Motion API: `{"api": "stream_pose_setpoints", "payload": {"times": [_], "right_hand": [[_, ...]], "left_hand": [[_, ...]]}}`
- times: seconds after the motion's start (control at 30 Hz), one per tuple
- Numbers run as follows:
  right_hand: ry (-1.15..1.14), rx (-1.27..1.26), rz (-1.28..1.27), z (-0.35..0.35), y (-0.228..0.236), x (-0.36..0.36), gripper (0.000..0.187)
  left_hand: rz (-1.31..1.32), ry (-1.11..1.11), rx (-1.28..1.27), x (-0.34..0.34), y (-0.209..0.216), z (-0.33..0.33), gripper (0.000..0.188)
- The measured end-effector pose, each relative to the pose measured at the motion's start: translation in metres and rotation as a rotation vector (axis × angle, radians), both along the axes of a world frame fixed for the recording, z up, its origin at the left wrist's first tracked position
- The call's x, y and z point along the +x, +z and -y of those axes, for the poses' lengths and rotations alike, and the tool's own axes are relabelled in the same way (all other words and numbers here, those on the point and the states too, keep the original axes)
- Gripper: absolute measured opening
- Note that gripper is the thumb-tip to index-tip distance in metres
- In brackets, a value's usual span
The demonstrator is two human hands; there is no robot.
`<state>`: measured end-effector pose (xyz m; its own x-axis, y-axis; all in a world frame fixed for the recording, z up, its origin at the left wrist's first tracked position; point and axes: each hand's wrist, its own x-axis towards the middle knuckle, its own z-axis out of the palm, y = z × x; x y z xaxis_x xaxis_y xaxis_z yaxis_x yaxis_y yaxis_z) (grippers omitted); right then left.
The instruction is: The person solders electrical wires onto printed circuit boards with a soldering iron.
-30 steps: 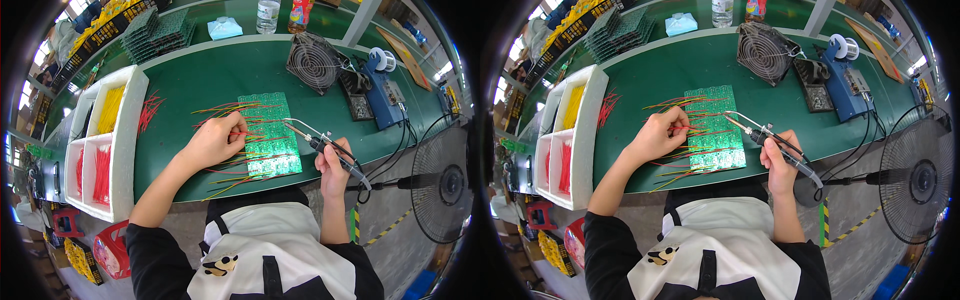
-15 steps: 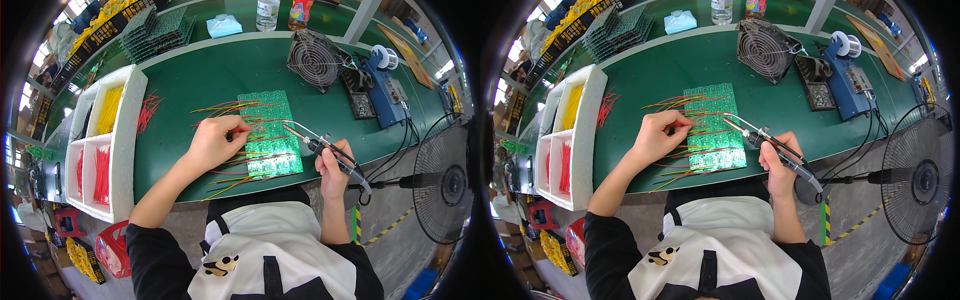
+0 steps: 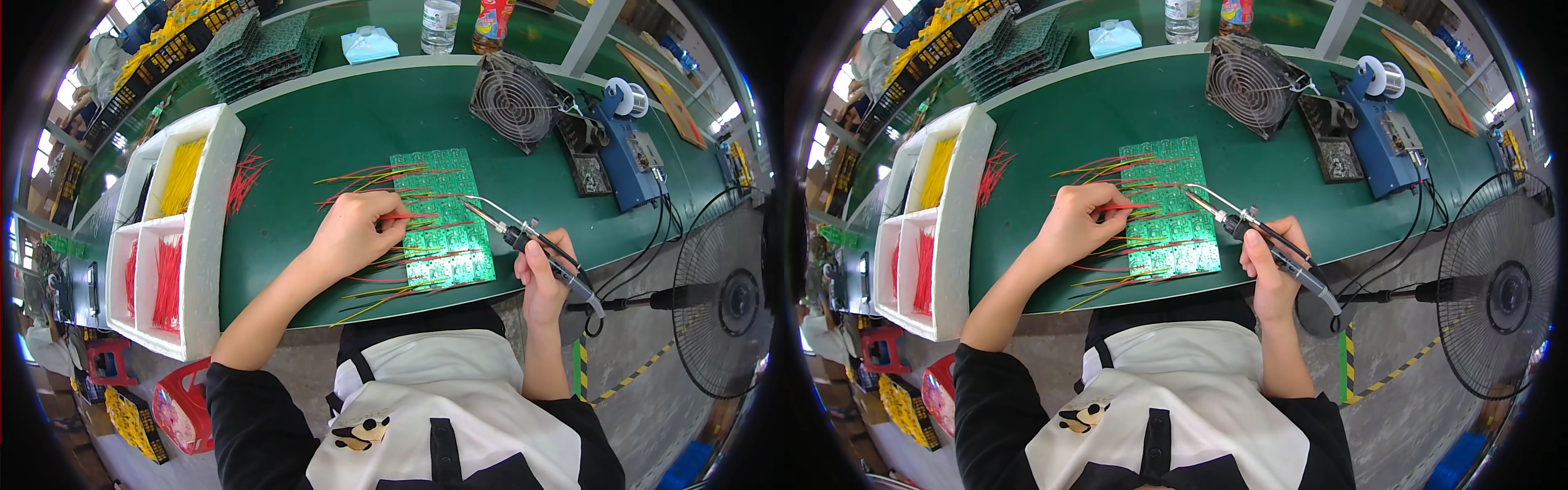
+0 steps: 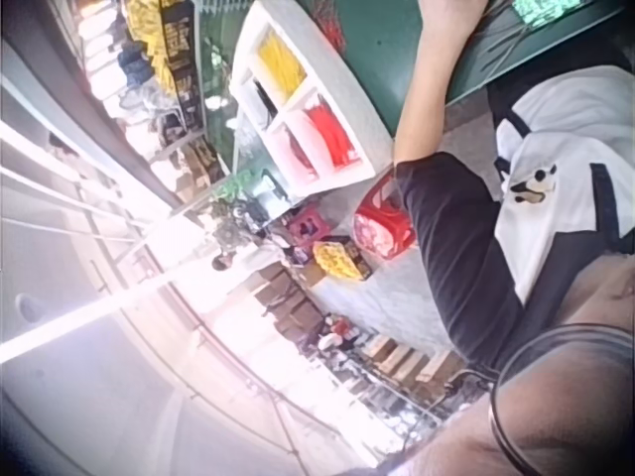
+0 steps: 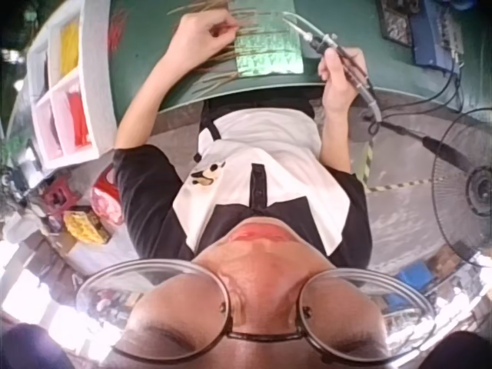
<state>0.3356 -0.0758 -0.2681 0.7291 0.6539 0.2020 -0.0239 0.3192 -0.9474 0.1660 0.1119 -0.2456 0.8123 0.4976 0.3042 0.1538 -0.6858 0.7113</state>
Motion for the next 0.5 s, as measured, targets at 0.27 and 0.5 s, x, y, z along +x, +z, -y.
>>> {"api": "stream_pose_setpoints", "payload": {"times": [0.27,0.5], "right_hand": [[0.021,-0.064,0.036,0.0002,0.0029,-0.0031,0.019],[0.099,-0.096,0.028,-0.001,0.003,0.0002,0.018]], "left_hand": [[-0.004,-0.022,0.02,0.0,-0.0012,0.001,0.011],[0.016,-0.014,0.03,0.0004,-0.0012,0.0009,0.011]]}}
